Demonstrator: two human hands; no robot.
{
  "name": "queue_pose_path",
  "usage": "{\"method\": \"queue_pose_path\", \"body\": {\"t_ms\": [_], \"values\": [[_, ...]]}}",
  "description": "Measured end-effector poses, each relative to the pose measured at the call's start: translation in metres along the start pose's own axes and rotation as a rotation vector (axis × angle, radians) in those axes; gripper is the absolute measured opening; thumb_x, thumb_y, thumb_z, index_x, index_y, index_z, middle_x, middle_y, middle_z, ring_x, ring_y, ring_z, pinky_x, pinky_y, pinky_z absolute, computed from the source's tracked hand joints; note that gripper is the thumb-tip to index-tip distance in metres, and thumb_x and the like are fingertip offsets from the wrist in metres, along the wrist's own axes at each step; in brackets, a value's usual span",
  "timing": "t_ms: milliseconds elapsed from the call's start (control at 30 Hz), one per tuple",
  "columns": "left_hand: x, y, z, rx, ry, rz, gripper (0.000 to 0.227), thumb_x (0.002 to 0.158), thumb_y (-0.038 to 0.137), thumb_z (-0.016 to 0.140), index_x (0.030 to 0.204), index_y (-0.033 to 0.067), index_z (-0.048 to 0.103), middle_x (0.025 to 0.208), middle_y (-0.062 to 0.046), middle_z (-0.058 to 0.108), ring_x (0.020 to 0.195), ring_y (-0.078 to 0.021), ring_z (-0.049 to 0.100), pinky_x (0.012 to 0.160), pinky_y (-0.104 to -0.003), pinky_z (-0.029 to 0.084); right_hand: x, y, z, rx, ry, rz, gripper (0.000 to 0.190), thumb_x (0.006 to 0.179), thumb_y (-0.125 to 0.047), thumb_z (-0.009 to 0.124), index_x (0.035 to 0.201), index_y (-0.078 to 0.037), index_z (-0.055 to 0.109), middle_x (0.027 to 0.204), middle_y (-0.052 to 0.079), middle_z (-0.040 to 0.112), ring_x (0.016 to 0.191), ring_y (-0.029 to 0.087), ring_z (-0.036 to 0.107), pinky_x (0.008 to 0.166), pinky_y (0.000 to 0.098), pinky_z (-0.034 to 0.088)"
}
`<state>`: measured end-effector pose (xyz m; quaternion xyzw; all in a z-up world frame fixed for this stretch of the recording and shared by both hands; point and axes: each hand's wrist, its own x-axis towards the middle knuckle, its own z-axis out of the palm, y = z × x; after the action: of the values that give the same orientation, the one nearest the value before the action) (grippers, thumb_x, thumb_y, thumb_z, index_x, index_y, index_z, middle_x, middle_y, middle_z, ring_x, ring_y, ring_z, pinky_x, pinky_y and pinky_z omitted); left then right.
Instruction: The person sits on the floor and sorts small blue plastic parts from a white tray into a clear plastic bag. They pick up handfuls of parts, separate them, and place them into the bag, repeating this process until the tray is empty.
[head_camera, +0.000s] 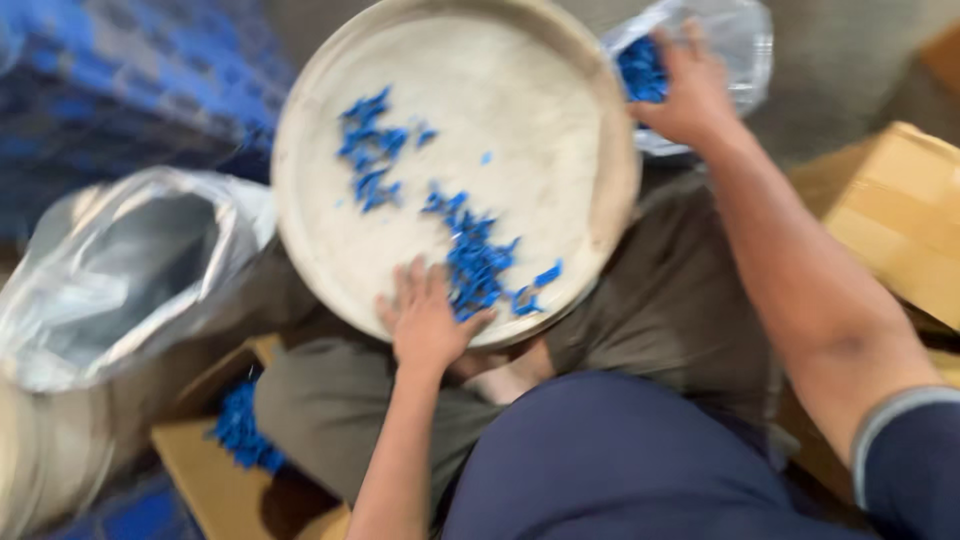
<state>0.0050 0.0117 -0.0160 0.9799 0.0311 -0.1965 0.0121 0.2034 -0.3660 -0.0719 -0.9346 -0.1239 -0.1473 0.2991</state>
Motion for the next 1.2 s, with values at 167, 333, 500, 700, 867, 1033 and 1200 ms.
{"method": "queue_pose_path", "body": {"t_ms": [167,333,500,700,867,1033,1200], "values": [[-0.007,0.005,-0.007,-0.046,0.189,0.0,0.105,0.068,0.072,0.078,0.145,0.0087,0.045,0.157,-0.012,0.035,0.148,-0.0398,0.024,0.114,-0.068,0.017,-0.05,-0.099,0.013,0.292,-0.649,0.227,0.097,0.069,-0.044,0.085,0.154,-0.018,0.046,0.15,0.013,0.054,0.114,0.034,0.066,0.097,0.0456,0.053],[-0.017,-0.001,-0.023,-0.166,0.103,-0.053,0.1,0.058,0.055,0.09,0.138,0.0075,0.052,0.144,-0.013,0.045,0.124,-0.0366,0.05,0.101,-0.054,0.042,-0.092,-0.171,0.019,0.138,-0.794,-0.074,0.112,0.06,-0.047,0.093,0.152,-0.01,0.039,0.15,0.02,0.043,0.119,0.043,0.06,0.098,0.0501,0.05],[-0.007,-0.008,-0.009,-0.329,0.192,0.113,0.07,0.069,0.035,0.088,0.129,0.0106,0.062,0.124,-0.014,0.054,0.1,-0.0395,0.063,0.083,-0.05,0.053,-0.101,-0.2,0.033,0.155,-0.763,-0.036,0.112,0.062,-0.037,0.092,0.153,-0.006,0.032,0.153,0.024,0.036,0.119,0.045,0.058,0.093,0.0503,0.051],[0.018,-0.019,0.02,-0.502,0.262,0.034,0.04,0.086,0.033,0.08,0.118,0.013,0.07,0.118,-0.01,0.062,0.101,-0.0351,0.066,0.086,-0.047,0.054,-0.087,-0.208,0.061,0.319,-0.616,0.137,0.096,0.068,-0.029,0.086,0.152,-0.014,0.042,0.145,0.02,0.048,0.113,0.04,0.063,0.093,0.0441,0.056],[0.022,-0.023,-0.001,-0.662,0.417,-0.04,0.075,0.079,0.049,0.085,0.134,0.0036,0.061,0.132,-0.014,0.059,0.113,-0.0358,0.064,0.091,-0.045,0.054,-0.037,-0.208,0.052,0.097,-0.497,0.016,0.084,0.074,-0.047,0.09,0.145,-0.021,0.055,0.143,0.015,0.054,0.129,0.038,0.059,0.104,0.0461,0.051],[0.002,-0.005,-0.033,-0.395,0.049,-0.075,0.131,0.05,0.066,0.093,0.15,0.0054,0.034,0.148,-0.017,0.041,0.123,-0.0394,0.051,0.094,-0.048,0.052,0.013,-0.233,0.07,-0.065,-0.755,-0.291,0.09,0.068,-0.063,0.082,0.148,-0.033,0.051,0.159,0.013,0.037,0.137,0.051,0.038,0.105,0.0598,0.041],[-0.004,0.007,-0.039,-0.312,0.059,-0.045,0.135,0.049,0.055,0.096,0.153,0.0062,0.027,0.147,-0.017,0.039,0.124,-0.0384,0.048,0.089,-0.049,0.054,0.032,-0.254,0.102,-0.218,-0.914,-0.242,0.081,0.078,-0.073,0.071,0.148,-0.038,0.05,0.163,0.005,0.035,0.145,0.047,0.03,0.104,0.0695,0.035]]}}
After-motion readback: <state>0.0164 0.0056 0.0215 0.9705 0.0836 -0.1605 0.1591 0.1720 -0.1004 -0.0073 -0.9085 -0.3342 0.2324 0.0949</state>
